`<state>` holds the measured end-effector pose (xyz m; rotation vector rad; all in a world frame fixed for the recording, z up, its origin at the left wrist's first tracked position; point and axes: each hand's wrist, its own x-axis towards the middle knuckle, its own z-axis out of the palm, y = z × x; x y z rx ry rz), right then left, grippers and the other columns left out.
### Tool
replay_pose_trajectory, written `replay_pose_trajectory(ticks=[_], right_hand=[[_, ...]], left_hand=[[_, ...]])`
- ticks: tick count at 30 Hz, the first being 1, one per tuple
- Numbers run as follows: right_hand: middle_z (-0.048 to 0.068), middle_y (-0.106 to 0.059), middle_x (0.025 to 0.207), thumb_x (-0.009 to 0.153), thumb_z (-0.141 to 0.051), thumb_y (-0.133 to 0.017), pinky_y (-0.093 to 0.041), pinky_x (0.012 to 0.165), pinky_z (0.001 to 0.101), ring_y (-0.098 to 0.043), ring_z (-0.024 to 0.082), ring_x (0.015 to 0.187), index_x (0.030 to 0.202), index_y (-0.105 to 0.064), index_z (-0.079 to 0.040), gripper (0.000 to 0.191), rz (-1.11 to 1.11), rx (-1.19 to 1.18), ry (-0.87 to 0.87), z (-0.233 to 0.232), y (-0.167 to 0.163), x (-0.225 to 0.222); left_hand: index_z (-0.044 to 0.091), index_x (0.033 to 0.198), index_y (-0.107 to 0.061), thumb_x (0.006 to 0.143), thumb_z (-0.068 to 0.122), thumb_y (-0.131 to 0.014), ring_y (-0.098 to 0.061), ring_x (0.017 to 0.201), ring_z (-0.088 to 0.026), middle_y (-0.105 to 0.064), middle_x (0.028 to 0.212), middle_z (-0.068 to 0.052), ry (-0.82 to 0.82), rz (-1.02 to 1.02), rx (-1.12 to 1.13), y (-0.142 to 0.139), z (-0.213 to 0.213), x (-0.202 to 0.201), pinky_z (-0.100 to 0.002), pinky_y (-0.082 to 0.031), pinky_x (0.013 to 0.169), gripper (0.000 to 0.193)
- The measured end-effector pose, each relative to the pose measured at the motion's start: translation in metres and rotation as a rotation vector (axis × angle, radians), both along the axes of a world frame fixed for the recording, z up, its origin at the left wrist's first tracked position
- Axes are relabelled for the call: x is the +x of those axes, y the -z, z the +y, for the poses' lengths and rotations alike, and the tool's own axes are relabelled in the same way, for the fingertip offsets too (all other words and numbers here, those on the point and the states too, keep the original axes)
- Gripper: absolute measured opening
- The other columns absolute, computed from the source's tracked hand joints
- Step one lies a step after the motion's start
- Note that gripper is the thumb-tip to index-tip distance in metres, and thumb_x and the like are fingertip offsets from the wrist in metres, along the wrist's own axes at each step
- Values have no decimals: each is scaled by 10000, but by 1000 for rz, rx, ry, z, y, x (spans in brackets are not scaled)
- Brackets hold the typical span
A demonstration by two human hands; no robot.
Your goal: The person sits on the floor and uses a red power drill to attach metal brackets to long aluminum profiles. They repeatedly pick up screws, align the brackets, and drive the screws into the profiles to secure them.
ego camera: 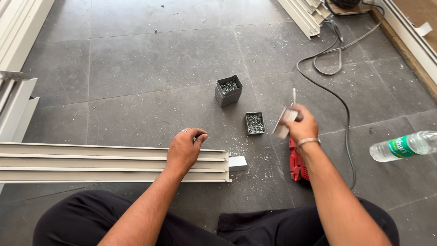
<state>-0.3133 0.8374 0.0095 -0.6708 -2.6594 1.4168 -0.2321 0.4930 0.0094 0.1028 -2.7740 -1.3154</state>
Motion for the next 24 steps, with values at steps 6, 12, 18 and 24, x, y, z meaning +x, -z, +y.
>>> replay_pose_trajectory(ticks=[6,12,18,24], right_hand=[[155,-713,976,909,-49,-695,-668,718,416,-742,281,815,1092,-648,-3,195,-200,-751,76,-14,40,89],[116,-733,961,878,-104,-779,-661,688,385,-762,245,806,1062,-652,18,254,-228,-390,-7,-33,60,111],[44,-775,901,804,-134,-849,-576,613,314,-724,162,756,1122,-730,-76,344,-155,-55,-22,-28,69,115],[83,-757,921,834,-138,-745,-554,635,357,-641,189,744,1140,-759,-177,308,-335,-473,186,-21,71,115]], left_hand=[[150,995,-649,1024,441,-501,-717,834,-301,-759,812,-73,118,15,-493,24,-2,1,-478,-460,788,328],[144,1063,-542,1078,450,-367,-730,797,-334,-760,823,-106,105,-153,-663,36,-13,2,-496,-449,776,353],[146,1082,-540,1080,434,-356,-739,826,-347,-763,849,-121,120,-186,-623,21,-13,3,-515,-468,764,342],[148,1096,-548,1086,423,-336,-743,791,-333,-763,826,-111,128,-200,-612,9,-12,4,-501,-480,754,348]])
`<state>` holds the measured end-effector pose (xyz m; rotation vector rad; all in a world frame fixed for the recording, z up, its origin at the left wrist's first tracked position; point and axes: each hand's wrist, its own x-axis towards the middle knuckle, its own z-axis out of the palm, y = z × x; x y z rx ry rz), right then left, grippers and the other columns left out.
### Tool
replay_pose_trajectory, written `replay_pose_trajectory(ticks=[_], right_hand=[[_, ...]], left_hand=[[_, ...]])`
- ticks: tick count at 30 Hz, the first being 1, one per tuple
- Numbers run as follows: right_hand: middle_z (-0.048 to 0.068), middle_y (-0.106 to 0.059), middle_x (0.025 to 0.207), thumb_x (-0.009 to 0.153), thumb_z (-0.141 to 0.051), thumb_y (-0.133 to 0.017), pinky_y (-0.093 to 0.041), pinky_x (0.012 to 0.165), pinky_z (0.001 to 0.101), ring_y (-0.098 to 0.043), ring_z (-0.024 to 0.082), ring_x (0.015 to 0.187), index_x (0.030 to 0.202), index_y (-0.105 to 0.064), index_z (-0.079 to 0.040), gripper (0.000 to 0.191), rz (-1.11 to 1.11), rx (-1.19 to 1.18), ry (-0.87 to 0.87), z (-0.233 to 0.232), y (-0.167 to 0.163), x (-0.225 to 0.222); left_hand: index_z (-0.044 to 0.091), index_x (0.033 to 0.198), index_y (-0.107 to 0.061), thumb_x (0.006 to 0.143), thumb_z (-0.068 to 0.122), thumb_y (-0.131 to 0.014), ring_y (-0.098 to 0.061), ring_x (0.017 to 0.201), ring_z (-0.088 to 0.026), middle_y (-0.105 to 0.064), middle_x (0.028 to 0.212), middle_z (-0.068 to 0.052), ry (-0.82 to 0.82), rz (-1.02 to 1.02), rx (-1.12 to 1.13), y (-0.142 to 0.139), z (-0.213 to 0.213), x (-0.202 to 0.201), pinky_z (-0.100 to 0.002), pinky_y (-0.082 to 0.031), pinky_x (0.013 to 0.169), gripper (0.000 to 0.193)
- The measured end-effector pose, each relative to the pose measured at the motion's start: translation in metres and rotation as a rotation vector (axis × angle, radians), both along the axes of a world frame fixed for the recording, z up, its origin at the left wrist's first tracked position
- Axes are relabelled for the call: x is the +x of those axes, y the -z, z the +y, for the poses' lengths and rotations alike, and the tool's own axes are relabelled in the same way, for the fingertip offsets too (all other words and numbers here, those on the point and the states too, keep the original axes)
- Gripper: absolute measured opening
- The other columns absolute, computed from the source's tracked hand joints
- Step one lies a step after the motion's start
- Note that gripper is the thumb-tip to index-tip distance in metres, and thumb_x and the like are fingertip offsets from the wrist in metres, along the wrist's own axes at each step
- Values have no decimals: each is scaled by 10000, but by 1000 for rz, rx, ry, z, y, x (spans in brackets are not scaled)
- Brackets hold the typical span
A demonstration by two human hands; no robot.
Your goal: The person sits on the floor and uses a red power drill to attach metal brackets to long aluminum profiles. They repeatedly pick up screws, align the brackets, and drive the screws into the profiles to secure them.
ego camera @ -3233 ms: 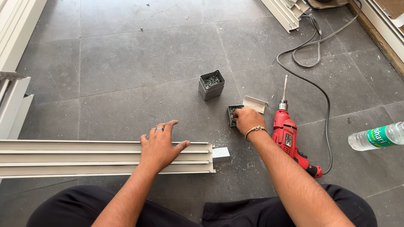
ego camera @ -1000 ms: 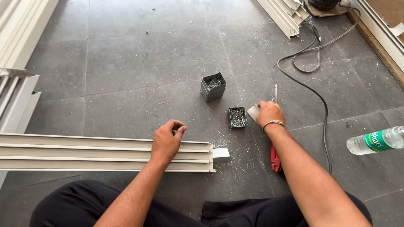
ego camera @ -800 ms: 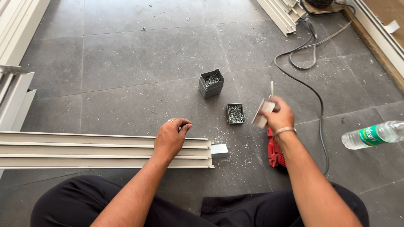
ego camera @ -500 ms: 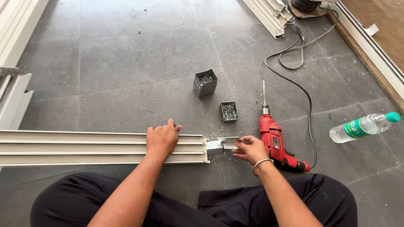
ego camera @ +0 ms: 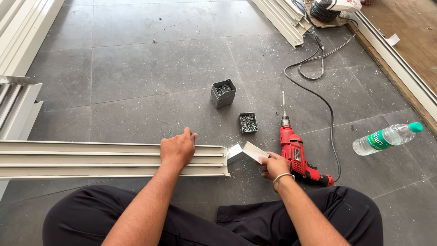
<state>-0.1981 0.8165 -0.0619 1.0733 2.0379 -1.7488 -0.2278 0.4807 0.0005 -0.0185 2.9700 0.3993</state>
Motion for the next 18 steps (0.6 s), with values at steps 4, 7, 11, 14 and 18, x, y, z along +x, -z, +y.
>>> replay_pose_trajectory(ticks=[4,7,11,14,18], right_hand=[[100,-789,928,828,-300,-792,-565,803,398,-742,275,868,1005,-788,-136,242,137,871,-308,-6,-12,6],[110,-786,927,815,-329,-788,-580,829,409,-753,295,877,969,-776,-125,256,183,872,-355,-15,-22,10],[94,-795,917,793,-310,-783,-589,824,392,-768,273,862,953,-769,-122,248,183,824,-455,-28,-27,22],[107,-791,930,770,-261,-819,-589,812,383,-760,264,854,989,-762,-116,269,123,808,-495,-30,-30,28],[132,-747,1006,771,14,-729,-663,652,427,-751,303,766,1122,-618,-155,406,64,100,-115,-24,-35,23]], left_hand=[[148,1095,-553,1098,419,-314,-746,771,-313,-759,812,-97,3,-27,-3,-5,0,3,-488,-478,766,362],[146,1104,-550,1101,421,-308,-749,764,-304,-759,809,-93,-2,-43,0,-6,1,3,-478,-483,764,366],[149,1099,-553,1093,419,-311,-743,761,-299,-758,800,-87,1,-18,-2,-7,2,3,-483,-476,764,362],[147,1118,-548,1101,423,-300,-748,747,-292,-756,796,-89,1,-50,-17,-6,1,4,-472,-487,759,372],[148,1120,-550,1102,422,-293,-751,755,-289,-755,807,-91,2,-66,-28,-7,2,3,-477,-498,765,376]])
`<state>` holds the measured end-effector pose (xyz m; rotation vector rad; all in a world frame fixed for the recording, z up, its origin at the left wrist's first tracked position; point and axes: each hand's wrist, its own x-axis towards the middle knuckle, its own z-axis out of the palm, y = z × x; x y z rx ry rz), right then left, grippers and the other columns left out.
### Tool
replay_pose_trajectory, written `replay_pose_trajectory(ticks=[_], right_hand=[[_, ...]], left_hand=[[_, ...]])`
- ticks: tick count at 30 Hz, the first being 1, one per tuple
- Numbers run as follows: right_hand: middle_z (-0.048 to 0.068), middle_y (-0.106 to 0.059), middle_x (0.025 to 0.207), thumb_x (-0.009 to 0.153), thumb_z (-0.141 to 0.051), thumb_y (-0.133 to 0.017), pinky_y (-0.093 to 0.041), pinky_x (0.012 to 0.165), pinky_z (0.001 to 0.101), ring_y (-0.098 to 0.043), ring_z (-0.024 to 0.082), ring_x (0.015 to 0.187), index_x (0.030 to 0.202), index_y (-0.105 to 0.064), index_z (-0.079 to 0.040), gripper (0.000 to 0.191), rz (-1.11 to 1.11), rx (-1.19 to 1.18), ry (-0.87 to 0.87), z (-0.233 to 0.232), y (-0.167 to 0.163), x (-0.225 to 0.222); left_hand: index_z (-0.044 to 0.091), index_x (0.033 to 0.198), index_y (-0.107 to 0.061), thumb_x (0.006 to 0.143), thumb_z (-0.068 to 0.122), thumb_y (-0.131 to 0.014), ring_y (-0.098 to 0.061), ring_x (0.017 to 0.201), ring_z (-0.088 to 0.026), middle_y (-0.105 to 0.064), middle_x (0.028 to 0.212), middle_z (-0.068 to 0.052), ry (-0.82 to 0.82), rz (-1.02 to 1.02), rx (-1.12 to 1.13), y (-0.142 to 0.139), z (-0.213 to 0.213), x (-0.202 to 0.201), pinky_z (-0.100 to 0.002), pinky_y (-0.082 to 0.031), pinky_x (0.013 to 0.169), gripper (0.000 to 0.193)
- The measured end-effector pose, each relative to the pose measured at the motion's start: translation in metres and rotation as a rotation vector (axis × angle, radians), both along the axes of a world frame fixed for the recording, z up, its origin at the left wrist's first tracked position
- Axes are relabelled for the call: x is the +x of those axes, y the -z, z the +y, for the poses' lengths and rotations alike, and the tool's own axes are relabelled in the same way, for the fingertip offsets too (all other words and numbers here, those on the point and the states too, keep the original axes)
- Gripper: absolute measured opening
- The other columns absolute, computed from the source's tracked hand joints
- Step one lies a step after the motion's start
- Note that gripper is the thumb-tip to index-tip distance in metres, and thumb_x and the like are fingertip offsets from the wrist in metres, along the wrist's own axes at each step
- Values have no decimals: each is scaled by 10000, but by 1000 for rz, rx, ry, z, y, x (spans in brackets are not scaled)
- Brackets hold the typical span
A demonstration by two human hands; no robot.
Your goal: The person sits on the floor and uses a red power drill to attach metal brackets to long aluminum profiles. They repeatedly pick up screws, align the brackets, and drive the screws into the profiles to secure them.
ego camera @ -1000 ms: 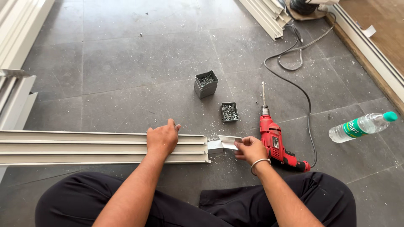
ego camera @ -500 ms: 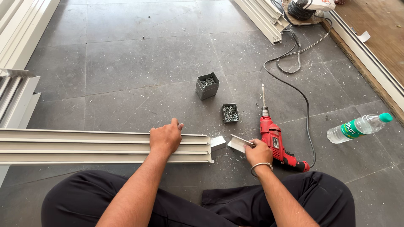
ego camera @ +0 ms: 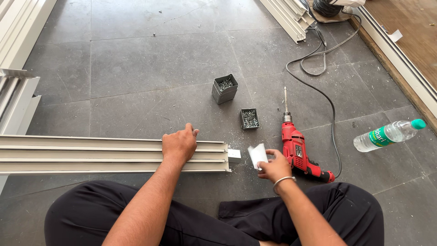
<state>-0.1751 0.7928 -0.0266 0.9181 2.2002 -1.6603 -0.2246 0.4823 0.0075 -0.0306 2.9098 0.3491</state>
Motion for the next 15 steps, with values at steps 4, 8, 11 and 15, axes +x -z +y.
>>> replay_pose_trajectory(ticks=[4,8,11,15], right_hand=[[129,-756,974,796,6,-733,-665,646,359,-761,223,766,1047,-689,-71,266,17,-54,-60,-2,0,-4],[113,-777,860,798,-155,-797,-609,703,367,-750,225,737,923,-738,-68,164,253,428,-195,-36,10,-7],[117,-759,792,796,-248,-823,-573,717,402,-733,268,718,811,-703,-55,227,372,639,-163,-63,12,-11],[113,-703,753,807,-234,-826,-537,658,443,-691,306,696,756,-648,-52,260,535,705,-109,-86,5,-1]], left_hand=[[147,1119,-555,1094,416,-308,-749,786,-311,-761,832,-99,-3,17,22,-4,1,0,-490,-495,776,366],[147,1124,-558,1091,416,-320,-749,803,-329,-766,844,-109,-10,19,37,-11,2,2,-495,-496,780,362],[148,1129,-560,1093,417,-314,-752,804,-326,-766,842,-110,-10,12,28,-15,3,2,-498,-501,780,367],[138,1143,-557,1104,412,-300,-756,805,-328,-762,844,-115,-19,-25,38,-18,5,1,-488,-521,753,378]])
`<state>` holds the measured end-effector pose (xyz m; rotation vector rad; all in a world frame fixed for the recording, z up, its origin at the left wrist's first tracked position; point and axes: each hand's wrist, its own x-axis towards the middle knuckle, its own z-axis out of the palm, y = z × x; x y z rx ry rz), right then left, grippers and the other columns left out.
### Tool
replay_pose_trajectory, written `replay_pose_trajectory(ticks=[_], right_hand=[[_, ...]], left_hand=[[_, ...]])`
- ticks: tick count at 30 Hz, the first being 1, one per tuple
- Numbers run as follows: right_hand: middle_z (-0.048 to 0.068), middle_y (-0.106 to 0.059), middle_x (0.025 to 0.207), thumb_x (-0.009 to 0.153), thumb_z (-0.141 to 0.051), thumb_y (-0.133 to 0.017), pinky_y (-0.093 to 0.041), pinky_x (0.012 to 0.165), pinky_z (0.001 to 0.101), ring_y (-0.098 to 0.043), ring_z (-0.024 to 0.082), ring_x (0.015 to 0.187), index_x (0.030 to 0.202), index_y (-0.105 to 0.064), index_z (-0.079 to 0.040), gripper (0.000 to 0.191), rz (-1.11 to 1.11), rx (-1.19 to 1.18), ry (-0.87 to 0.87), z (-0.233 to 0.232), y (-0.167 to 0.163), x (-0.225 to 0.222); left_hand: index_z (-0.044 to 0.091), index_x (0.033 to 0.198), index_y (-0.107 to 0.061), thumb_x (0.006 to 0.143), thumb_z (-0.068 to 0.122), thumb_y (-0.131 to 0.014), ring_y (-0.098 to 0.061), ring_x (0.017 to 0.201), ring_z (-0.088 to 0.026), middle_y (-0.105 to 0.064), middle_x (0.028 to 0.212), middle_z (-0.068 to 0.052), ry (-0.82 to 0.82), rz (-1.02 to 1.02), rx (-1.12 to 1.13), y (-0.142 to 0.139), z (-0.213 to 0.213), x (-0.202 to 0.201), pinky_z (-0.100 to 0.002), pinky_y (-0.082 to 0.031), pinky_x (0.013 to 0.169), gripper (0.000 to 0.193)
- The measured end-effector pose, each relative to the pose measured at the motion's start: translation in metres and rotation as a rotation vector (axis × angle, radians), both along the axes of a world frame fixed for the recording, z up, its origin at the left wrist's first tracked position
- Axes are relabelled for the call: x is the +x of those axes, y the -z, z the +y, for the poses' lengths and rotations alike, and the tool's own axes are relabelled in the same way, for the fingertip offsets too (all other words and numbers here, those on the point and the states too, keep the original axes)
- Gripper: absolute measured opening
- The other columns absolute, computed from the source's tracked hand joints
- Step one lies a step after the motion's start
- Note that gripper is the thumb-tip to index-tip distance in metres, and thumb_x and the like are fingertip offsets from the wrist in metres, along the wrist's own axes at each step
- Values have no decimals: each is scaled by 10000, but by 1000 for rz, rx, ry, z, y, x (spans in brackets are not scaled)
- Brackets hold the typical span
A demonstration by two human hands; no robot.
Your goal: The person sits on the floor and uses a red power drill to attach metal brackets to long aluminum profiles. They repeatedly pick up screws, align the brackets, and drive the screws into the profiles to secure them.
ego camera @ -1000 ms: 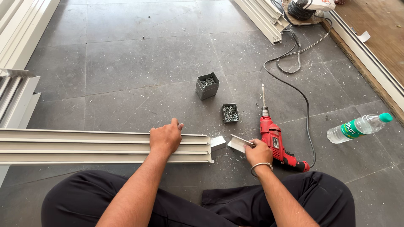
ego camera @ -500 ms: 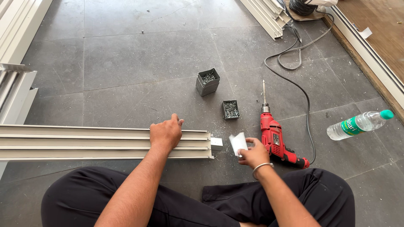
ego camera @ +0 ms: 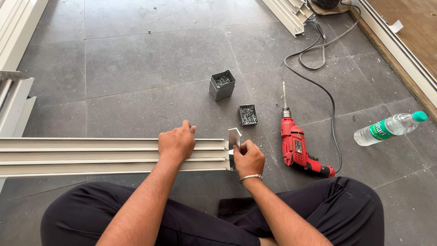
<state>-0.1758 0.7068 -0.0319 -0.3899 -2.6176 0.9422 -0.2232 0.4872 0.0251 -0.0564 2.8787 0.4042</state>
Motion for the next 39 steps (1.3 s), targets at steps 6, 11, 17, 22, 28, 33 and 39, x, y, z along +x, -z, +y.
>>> replay_pose_trajectory(ticks=[6,11,17,22,28,33,39], right_hand=[[93,-651,799,778,-148,-798,-519,581,425,-661,320,679,827,-673,-107,141,132,168,-359,14,-20,54],[75,-727,722,766,-231,-836,-561,626,365,-730,256,668,754,-708,-83,196,-88,-37,-180,18,-25,38],[97,-754,685,736,-322,-805,-590,702,354,-756,252,667,724,-739,-77,254,-396,-53,-26,11,-25,19],[110,-755,714,695,-306,-785,-597,730,379,-746,267,693,720,-751,-74,236,-425,20,-11,5,-32,23],[117,-766,763,721,-286,-777,-599,744,376,-753,261,720,764,-776,-71,220,-422,-7,-98,1,-31,14],[96,-790,836,781,-287,-795,-602,752,369,-772,226,791,903,-817,-72,247,-289,-82,-300,5,-21,17],[119,-787,929,925,-295,-715,-627,721,417,-777,243,836,1069,-793,-94,260,-638,-463,-191,32,-18,3]], left_hand=[[135,1124,-575,1090,403,-325,-749,831,-334,-773,857,-113,-42,48,30,4,-4,0,-489,-526,733,367],[136,1124,-580,1088,418,-340,-751,823,-331,-771,852,-113,-43,65,2,4,-4,-4,-482,-526,711,372],[143,1128,-572,1091,406,-332,-757,784,-318,-772,817,-103,-41,67,4,4,-1,-3,-478,-531,708,358],[133,1122,-568,1095,402,-326,-757,771,-325,-765,810,-115,-38,68,-1,6,6,-4,-479,-536,697,363],[135,1125,-562,1102,398,-319,-761,749,-317,-768,789,-109,-44,64,8,13,9,-7,-491,-524,729,359],[139,1121,-561,1096,412,-333,-753,782,-335,-767,811,-118,-45,81,-7,26,6,-11,-503,-505,769,357],[148,1115,-563,1083,435,-348,-748,821,-336,-765,835,-114,-38,98,-3,38,3,-13,-510,-487,777,360]])
